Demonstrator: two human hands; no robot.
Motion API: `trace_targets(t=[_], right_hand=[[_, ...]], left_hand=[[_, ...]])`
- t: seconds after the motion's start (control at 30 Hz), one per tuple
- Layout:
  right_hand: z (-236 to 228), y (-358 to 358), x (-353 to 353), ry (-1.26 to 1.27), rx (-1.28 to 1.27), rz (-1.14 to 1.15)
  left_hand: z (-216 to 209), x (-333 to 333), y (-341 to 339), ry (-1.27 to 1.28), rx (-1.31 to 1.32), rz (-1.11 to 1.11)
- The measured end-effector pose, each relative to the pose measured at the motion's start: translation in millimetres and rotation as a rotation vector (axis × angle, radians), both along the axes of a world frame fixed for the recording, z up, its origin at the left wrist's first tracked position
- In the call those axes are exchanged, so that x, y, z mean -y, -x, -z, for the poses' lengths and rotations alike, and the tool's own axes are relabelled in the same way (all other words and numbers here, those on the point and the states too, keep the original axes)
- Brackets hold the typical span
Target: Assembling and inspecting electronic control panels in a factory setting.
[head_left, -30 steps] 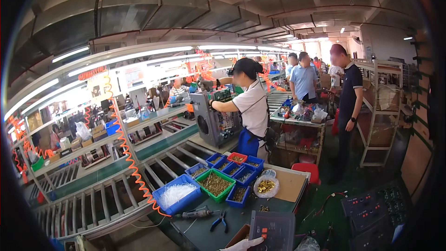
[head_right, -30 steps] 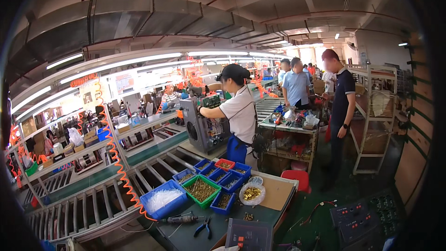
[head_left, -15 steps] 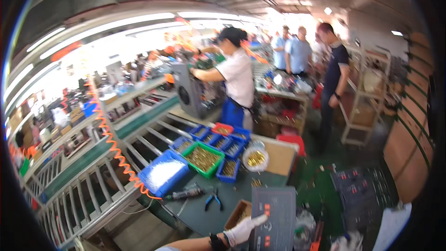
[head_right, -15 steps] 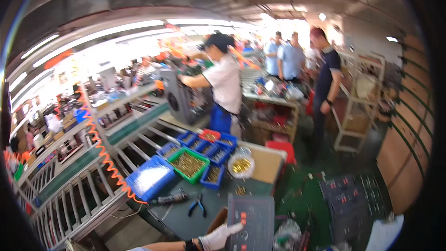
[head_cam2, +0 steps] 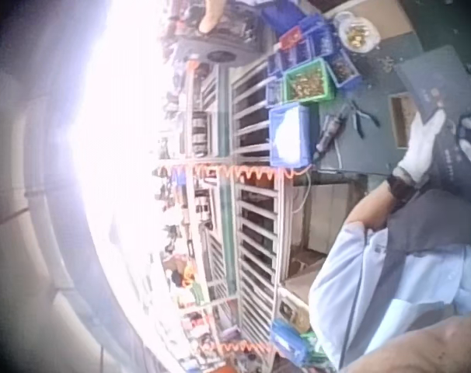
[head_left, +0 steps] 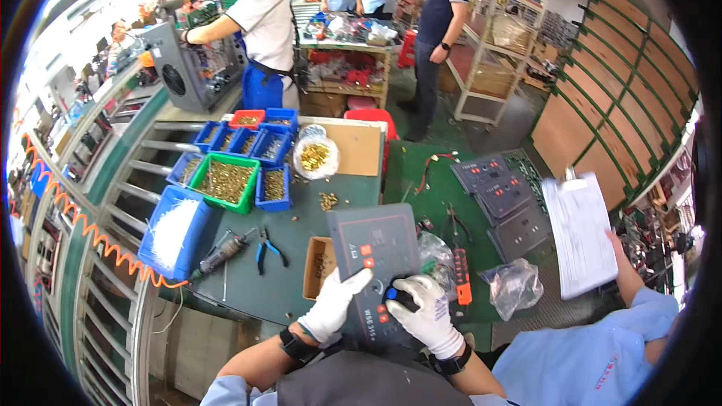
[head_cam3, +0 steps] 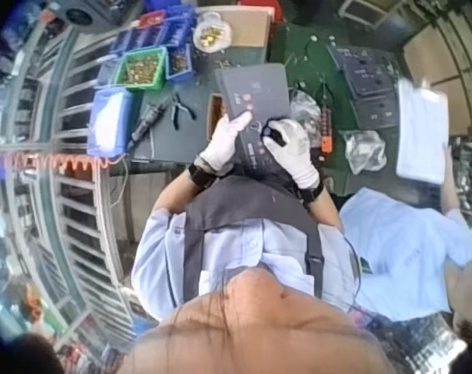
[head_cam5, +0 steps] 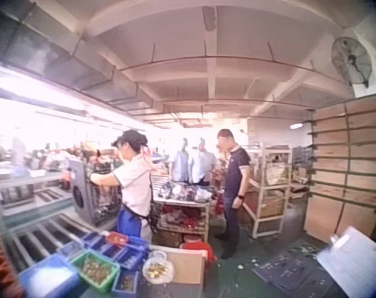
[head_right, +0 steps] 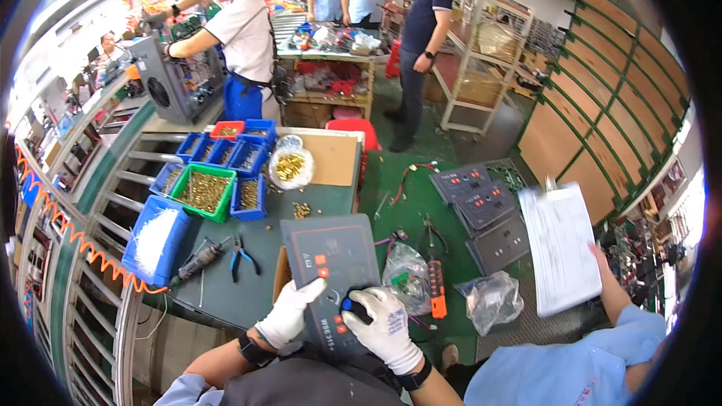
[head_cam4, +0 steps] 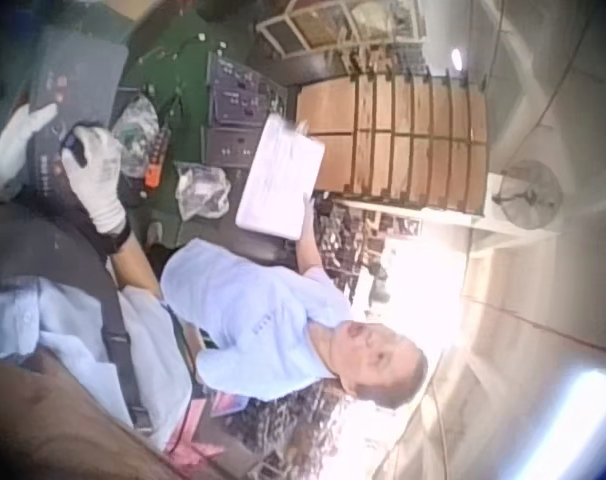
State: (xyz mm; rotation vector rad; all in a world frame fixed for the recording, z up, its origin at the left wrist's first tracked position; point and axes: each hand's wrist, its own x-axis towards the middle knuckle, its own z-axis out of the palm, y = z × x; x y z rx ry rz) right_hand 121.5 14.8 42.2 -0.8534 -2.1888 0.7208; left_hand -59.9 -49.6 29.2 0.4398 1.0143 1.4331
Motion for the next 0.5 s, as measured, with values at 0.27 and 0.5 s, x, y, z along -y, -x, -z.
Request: trace_targets(t=[0.27, 0.5], right_hand=[[-11.1, 8.8, 6.1, 0.165, -0.115, -0.065], [7.0, 24.2, 12.5, -0.028, -0.136, -0.019]], left_hand=[[-9.3, 3.8, 4.1, -0.035, 0.024, -0.006], [-11.7, 2.4, -2.0, -0.138, -0.108, -0.006]])
